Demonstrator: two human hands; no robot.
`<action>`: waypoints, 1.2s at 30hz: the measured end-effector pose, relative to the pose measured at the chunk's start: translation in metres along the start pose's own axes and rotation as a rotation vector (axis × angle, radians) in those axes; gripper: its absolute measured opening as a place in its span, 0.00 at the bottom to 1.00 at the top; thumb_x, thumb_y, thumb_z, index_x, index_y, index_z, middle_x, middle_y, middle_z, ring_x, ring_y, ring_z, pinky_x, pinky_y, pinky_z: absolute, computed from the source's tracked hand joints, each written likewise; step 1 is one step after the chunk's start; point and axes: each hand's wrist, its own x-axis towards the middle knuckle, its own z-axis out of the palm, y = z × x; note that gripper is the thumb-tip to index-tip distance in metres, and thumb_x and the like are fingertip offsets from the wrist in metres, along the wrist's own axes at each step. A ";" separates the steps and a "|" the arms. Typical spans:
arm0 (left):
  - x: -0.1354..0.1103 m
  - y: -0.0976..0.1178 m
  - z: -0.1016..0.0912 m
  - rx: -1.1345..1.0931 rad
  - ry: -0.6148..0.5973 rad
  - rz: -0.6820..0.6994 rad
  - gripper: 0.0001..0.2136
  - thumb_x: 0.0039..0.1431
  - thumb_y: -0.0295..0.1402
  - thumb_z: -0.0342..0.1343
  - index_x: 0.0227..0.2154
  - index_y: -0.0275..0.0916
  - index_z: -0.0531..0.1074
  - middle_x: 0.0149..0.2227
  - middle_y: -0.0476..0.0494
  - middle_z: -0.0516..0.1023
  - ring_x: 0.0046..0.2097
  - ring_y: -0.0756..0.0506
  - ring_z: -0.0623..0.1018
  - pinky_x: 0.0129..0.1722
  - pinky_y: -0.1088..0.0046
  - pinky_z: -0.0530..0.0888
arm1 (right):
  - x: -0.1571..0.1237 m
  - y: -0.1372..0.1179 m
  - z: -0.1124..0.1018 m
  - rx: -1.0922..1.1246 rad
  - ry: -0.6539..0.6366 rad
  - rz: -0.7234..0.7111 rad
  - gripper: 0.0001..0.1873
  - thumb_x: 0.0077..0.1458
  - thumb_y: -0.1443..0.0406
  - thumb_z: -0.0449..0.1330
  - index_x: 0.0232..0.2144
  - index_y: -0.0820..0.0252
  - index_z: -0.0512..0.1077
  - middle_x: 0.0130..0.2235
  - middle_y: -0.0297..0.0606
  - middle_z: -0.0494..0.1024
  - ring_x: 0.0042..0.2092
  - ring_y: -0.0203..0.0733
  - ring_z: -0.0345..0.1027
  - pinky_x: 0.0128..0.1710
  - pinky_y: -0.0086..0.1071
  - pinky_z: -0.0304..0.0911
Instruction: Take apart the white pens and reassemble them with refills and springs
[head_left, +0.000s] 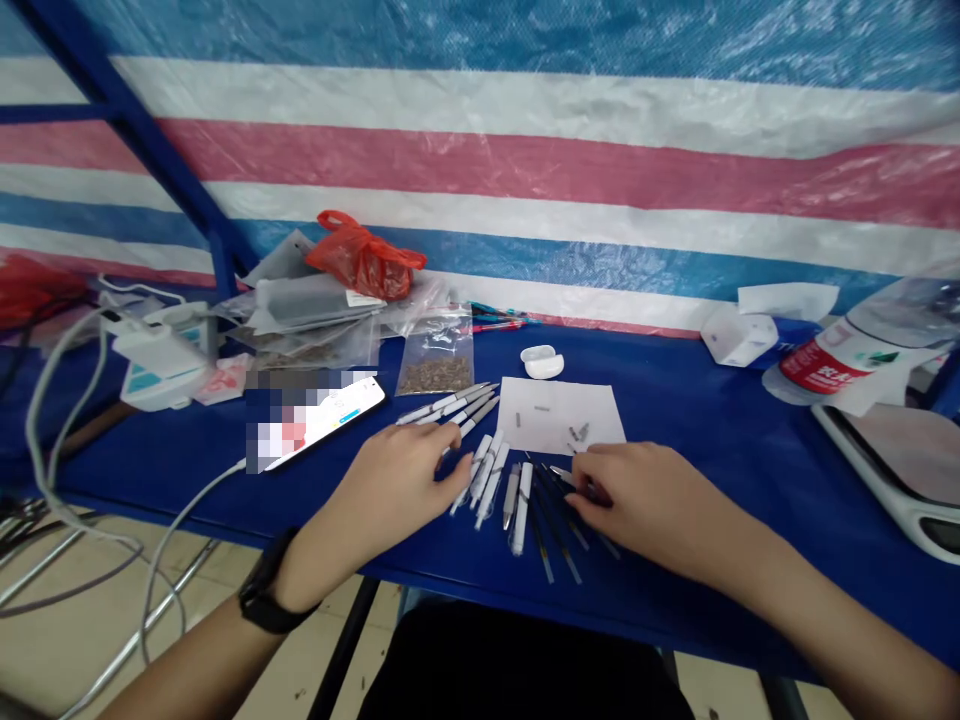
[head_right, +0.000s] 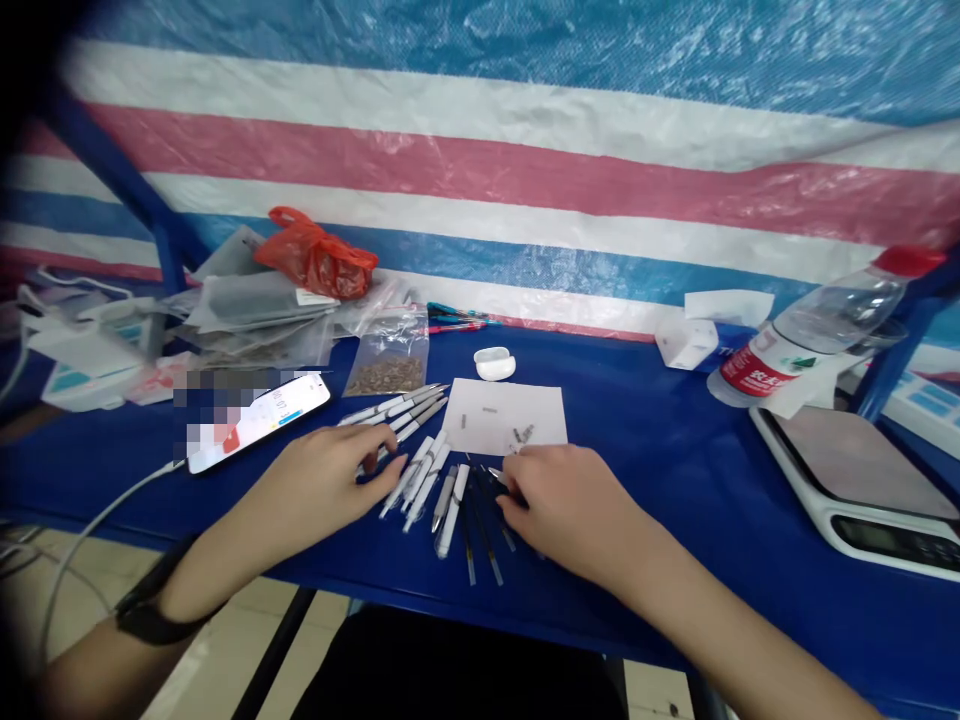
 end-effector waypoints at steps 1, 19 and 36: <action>0.003 0.002 0.001 0.019 -0.027 -0.005 0.10 0.65 0.38 0.49 0.33 0.40 0.72 0.28 0.47 0.78 0.31 0.43 0.78 0.30 0.69 0.64 | -0.001 -0.005 0.002 -0.028 -0.030 0.027 0.06 0.57 0.67 0.62 0.28 0.58 0.76 0.30 0.37 0.81 0.31 0.43 0.75 0.26 0.32 0.51; 0.039 0.005 -0.021 -0.344 -0.001 0.137 0.02 0.56 0.29 0.56 0.29 0.40 0.70 0.23 0.54 0.73 0.24 0.50 0.73 0.26 0.75 0.62 | -0.002 0.000 -0.013 0.392 0.282 0.165 0.06 0.47 0.69 0.60 0.22 0.57 0.68 0.19 0.31 0.72 0.19 0.36 0.65 0.19 0.27 0.51; 0.046 0.026 0.017 -0.496 0.381 0.663 0.07 0.71 0.28 0.48 0.46 0.37 0.70 0.37 0.44 0.81 0.29 0.51 0.77 0.30 0.75 0.71 | 0.018 -0.001 0.007 1.112 1.043 -0.126 0.04 0.56 0.70 0.62 0.30 0.57 0.70 0.23 0.29 0.76 0.21 0.34 0.70 0.20 0.26 0.66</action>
